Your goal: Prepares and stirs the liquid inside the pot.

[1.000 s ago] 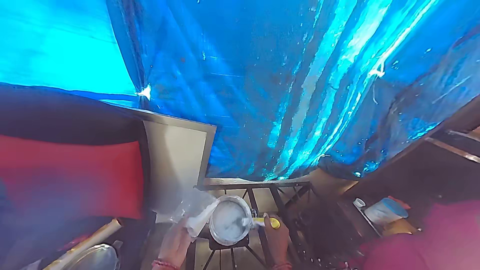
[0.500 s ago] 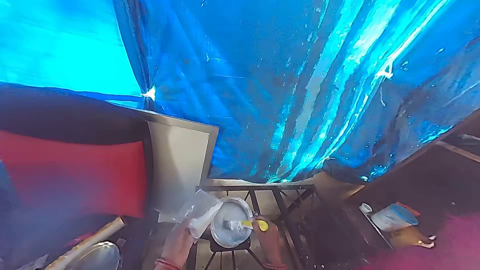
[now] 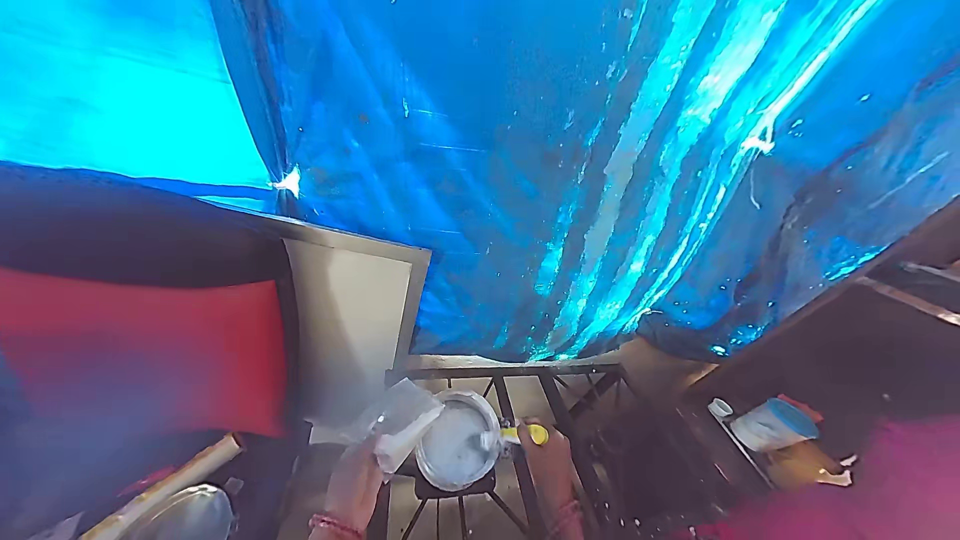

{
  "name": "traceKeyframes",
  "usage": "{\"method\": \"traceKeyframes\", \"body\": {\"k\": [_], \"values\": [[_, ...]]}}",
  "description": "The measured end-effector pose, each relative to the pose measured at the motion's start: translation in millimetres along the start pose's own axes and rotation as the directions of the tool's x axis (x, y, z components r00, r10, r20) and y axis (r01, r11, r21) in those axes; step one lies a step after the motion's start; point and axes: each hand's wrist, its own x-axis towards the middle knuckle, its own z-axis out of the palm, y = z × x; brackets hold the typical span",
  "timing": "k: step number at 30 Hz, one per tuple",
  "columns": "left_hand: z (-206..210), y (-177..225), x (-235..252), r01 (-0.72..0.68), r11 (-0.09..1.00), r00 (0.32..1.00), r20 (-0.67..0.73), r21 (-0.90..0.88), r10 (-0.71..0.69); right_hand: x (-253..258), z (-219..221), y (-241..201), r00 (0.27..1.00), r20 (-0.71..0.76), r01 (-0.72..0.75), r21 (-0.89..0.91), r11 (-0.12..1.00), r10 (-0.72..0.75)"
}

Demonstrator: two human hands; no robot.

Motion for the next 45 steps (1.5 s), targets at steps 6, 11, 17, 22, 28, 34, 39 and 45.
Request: {"method": "traceKeyframes", "body": {"k": [6,11,17,22,28,34,39,45], "values": [[0,0,-1,0.005,1.0,1.0,0.004,0.002,-0.005,-9,9,-1,0.979,0.197,0.019,0.157,0.987,-0.05],[-2,1,-5,-0.023,1.0,1.0,-0.008,0.021,0.023,1,4,-8,1.0,0.019,-0.004,0.005,1.0,0.004],[-1,3,-1,-0.051,0.998,0.999,0.0,-0.045,0.051,-10,-1,-14,0.96,0.256,0.107,0.036,0.994,-0.112],[-1,-2,-3,-0.044,0.999,0.999,0.007,-0.024,0.044,-3,17,-8,0.998,0.043,0.036,0.016,0.999,-0.037],[2,3,-3,-0.076,0.996,0.997,-0.008,-0.039,0.076,-9,1,-8,0.98,0.178,0.081,0.023,0.996,-0.084],[0,-1,-3,-0.072,0.997,0.997,0.009,-0.027,0.072,-8,27,-2,0.992,0.087,0.082,0.082,0.993,-0.089],[-5,6,-3,-0.081,0.996,0.997,-0.015,0.024,0.081,-4,0,-8,0.999,0.035,0.038,-0.039,0.999,-0.036],[-7,7,-6,-0.066,0.998,0.998,-0.012,-0.01,0.066,-14,18,-1,0.99,0.123,0.059,0.122,0.991,-0.074]]}}
